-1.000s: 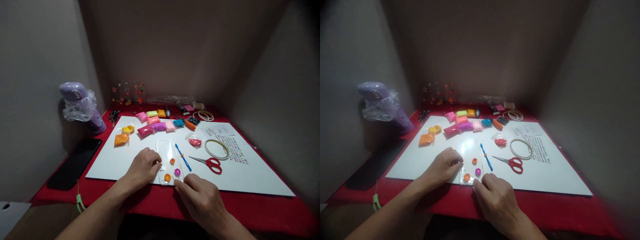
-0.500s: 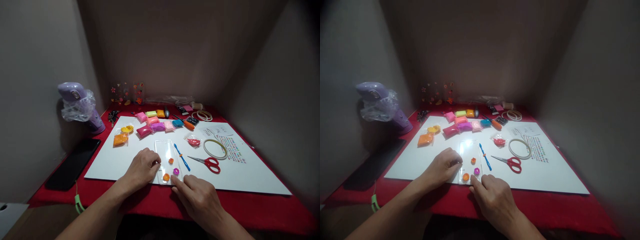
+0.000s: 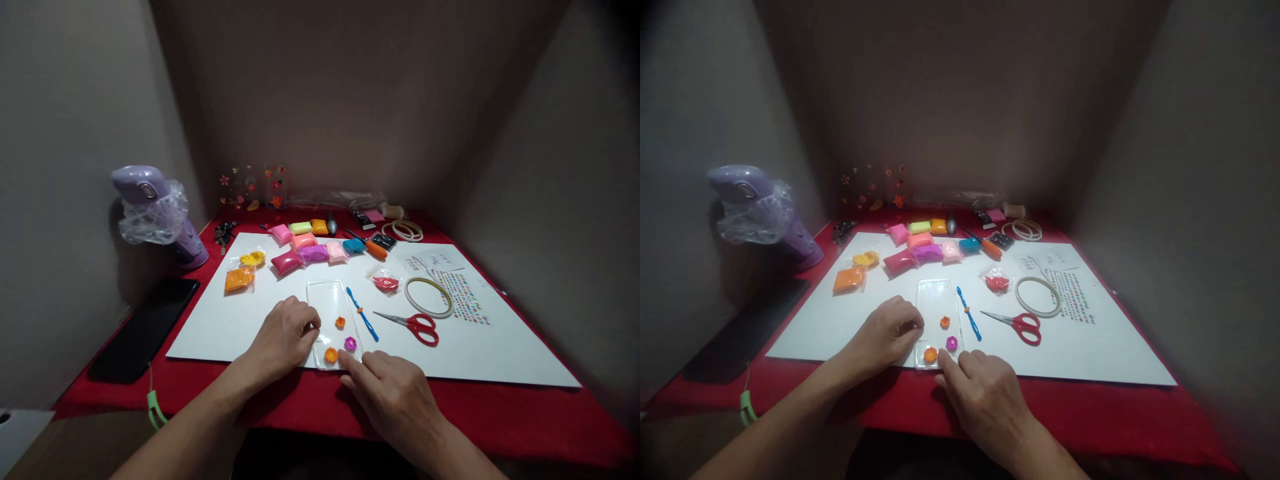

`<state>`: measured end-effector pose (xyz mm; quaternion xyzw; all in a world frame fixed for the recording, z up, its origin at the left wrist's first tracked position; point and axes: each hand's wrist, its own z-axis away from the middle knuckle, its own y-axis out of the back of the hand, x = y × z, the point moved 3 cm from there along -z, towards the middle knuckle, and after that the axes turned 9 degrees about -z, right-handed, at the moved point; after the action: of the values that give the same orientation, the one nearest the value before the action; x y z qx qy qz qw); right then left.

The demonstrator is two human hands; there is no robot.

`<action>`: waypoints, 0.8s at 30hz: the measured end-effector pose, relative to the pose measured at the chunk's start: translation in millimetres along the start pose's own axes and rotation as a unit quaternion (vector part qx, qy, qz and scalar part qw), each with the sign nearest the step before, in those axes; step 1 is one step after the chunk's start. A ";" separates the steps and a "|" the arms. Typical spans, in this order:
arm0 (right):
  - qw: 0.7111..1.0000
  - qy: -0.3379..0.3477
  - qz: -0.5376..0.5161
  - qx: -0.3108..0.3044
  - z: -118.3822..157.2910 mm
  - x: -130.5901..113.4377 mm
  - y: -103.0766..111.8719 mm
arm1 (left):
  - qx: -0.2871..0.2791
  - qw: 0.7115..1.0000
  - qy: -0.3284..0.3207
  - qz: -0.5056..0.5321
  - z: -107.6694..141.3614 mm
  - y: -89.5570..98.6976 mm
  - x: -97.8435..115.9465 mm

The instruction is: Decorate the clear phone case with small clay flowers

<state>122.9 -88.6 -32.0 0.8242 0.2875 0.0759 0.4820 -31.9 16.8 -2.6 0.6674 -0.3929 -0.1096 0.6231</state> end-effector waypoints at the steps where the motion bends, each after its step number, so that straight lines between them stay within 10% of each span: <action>1: 1.000 -0.001 0.000 -0.002 0.1 0.2 -0.4 | -0.001 1.000 0.001 -0.001 -0.2 0.1 0.4; 24: 0.998 0.013 -0.050 0.047 3.5 -1.7 5.1 | -0.011 0.999 0.020 0.023 1.5 4.8 0.7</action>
<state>124.9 -94.0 -29.3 0.8294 0.3376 0.0487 0.4424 -34.3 15.6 1.8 0.6536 -0.3944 -0.0864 0.6401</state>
